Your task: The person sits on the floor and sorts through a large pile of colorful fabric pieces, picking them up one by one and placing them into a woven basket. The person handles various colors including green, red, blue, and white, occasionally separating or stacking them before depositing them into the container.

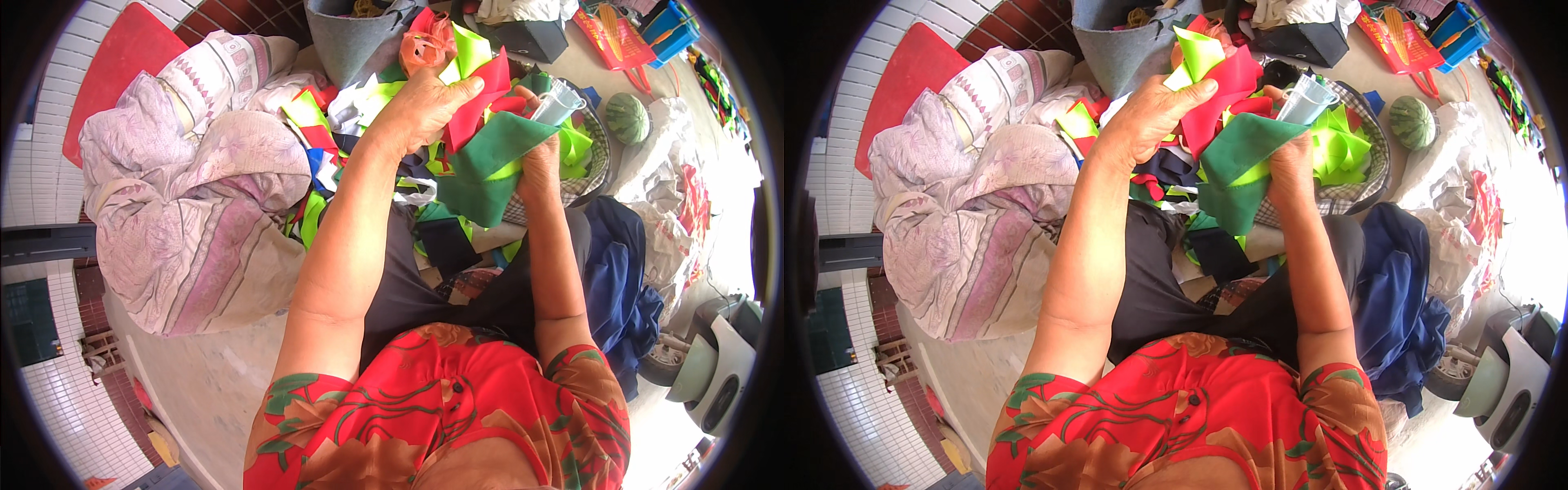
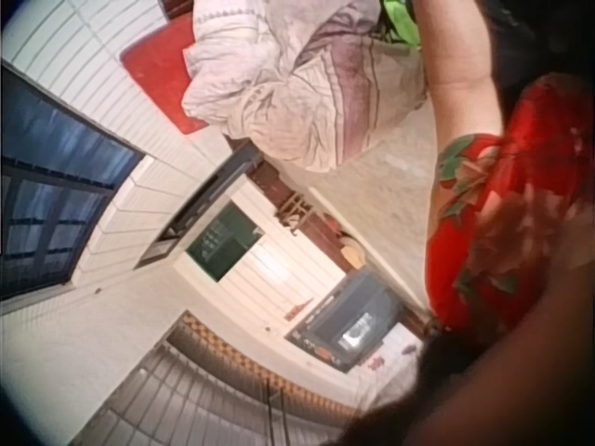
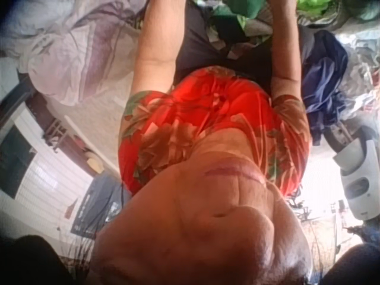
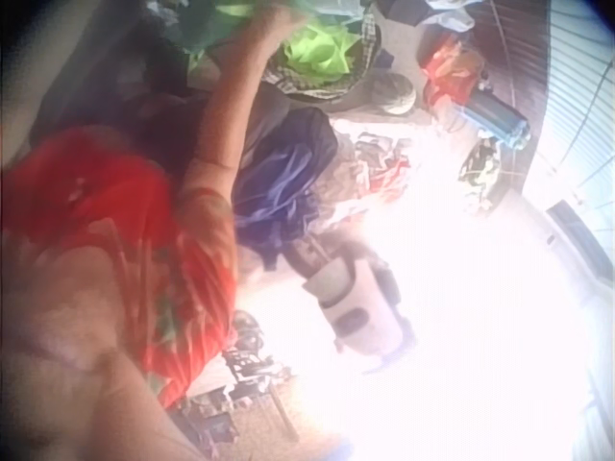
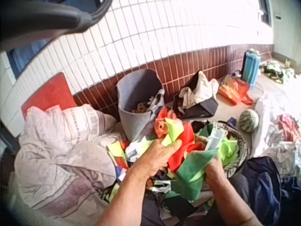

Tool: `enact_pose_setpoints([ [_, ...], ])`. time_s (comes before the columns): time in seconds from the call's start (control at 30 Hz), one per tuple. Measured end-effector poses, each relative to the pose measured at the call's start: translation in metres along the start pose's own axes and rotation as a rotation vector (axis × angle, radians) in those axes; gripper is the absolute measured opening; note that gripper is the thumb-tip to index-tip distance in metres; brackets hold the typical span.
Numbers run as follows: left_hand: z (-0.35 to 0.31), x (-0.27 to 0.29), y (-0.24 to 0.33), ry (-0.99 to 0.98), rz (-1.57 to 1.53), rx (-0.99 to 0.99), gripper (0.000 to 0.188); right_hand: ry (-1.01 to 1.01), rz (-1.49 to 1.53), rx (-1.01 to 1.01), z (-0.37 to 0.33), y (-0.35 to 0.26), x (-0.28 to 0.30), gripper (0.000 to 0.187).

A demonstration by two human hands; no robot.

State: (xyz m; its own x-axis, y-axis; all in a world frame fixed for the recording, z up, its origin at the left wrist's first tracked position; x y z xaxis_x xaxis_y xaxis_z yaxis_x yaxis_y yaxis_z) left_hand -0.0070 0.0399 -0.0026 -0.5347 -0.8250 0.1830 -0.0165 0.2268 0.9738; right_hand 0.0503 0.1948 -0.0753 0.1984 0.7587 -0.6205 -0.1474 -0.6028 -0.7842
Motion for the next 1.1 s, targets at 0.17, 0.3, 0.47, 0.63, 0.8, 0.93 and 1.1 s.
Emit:
enact_pose_setpoints([
  [0.17, 0.004, -0.004, -0.004, 0.023, 0.041, -0.132, 0.042, -0.096, 0.191, -0.068, 0.007, -0.007, 0.005, 0.062],
  [0.3, 0.002, -0.005, 0.0, -0.038, 0.262, -0.085, 0.042, -0.107, 0.32, -0.211, 0.011, 0.001, 0.014, 0.05],
  [0.47, -0.006, -0.003, 0.01, -0.064, 0.282, -0.056, 0.043, -0.095, 0.231, -0.27, 0.004, 0.0, 0.012, 0.028],
  [0.63, -0.005, 0.006, 0.005, -0.04, 0.037, -0.08, 0.05, -0.175, 0.37, -0.179, 0.001, -0.004, 0.006, 0.019],
  [0.8, -0.008, 0.008, 0.01, -0.039, 0.103, 0.003, 0.05, -0.215, 0.369, -0.099, 0.008, 0.002, 0.018, 0.03],
  [0.93, -0.005, 0.008, 0.006, -0.079, 0.141, 0.109, 0.048, -0.106, 0.303, -0.135, 0.004, -0.004, 0.002, 0.058],
  [1.1, -0.006, 0.001, 0.014, -0.072, 0.109, -0.069, 0.045, -0.188, 0.28, -0.257, 0.011, 0.004, 0.003, 0.065],
])
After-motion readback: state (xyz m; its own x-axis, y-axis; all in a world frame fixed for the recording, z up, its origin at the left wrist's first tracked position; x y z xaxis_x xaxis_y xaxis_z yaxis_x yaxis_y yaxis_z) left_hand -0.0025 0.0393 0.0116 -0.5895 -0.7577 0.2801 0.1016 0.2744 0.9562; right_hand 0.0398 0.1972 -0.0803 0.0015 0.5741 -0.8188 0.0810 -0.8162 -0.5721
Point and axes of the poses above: each hand's wrist, its own z-axis towards the middle knuckle, its own x-axis out of the back of the hand, y = z × x, the point moved 3 cm from there along z, towards the middle knuckle, and after that the axes turned 8 degrees about z, right-handed, at the moved point
